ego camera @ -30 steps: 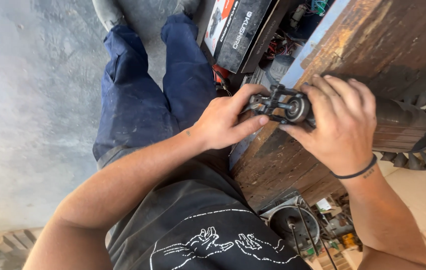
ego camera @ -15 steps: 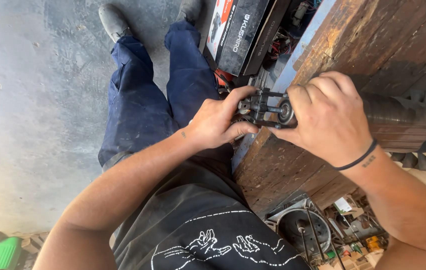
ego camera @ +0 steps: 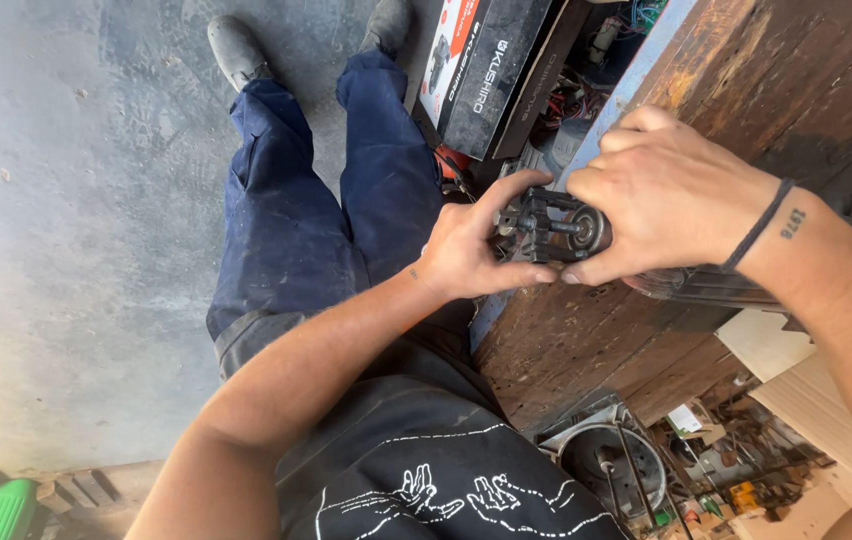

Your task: Disassembling a motor rotor using a bearing puller and a wrench on a workbench

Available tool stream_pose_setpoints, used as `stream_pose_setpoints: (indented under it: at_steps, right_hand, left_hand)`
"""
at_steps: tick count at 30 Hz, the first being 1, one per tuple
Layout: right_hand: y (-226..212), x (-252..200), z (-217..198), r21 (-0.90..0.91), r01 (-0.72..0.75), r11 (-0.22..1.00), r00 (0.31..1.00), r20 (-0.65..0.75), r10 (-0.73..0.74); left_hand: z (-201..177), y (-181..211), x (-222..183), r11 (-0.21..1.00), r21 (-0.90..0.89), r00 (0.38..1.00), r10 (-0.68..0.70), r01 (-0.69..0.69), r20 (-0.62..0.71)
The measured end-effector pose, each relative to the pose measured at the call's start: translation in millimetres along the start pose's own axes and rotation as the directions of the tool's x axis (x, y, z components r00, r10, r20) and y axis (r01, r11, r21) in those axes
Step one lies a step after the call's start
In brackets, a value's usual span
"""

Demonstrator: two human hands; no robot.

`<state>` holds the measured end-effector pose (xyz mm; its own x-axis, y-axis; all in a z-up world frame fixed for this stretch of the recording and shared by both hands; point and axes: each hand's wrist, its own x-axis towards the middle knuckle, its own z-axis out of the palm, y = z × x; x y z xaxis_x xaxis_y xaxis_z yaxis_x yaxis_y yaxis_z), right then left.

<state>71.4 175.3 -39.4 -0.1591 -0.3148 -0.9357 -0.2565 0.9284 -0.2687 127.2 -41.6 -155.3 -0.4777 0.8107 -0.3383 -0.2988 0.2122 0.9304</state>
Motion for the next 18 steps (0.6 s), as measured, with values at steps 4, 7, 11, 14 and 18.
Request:
stream_pose_setpoints:
  at_steps: [4,7,11,14,18]
  right_hand:
    - [-18,-14,3,0.025,-0.095,0.995,0.992,0.083,0.092]
    - [-50,-23,24,0.003,-0.153,0.988,0.925,-0.351,0.144]
    - [-82,-11,37,0.018,-0.356,0.934,0.659,-0.705,0.264]
    - [-76,-5,43,-0.009,-0.378,0.926,0.577,-0.784,0.228]
    - [-60,0,46,-0.019,-0.211,0.977,0.661,-0.739,0.128]
  left_hand:
    - [-2,1,2,1.0,0.021,1.0,-0.013,0.014,-0.013]
    - [3,-6,1,1.0,0.014,1.0,0.0,0.0,-0.009]
    - [6,-14,1,0.997,0.057,0.998,0.056,-0.054,-0.03]
    - [6,-12,1,0.996,0.089,0.999,0.032,-0.03,-0.018]
    - [9,-10,0,0.994,0.068,0.994,0.087,-0.083,-0.071]
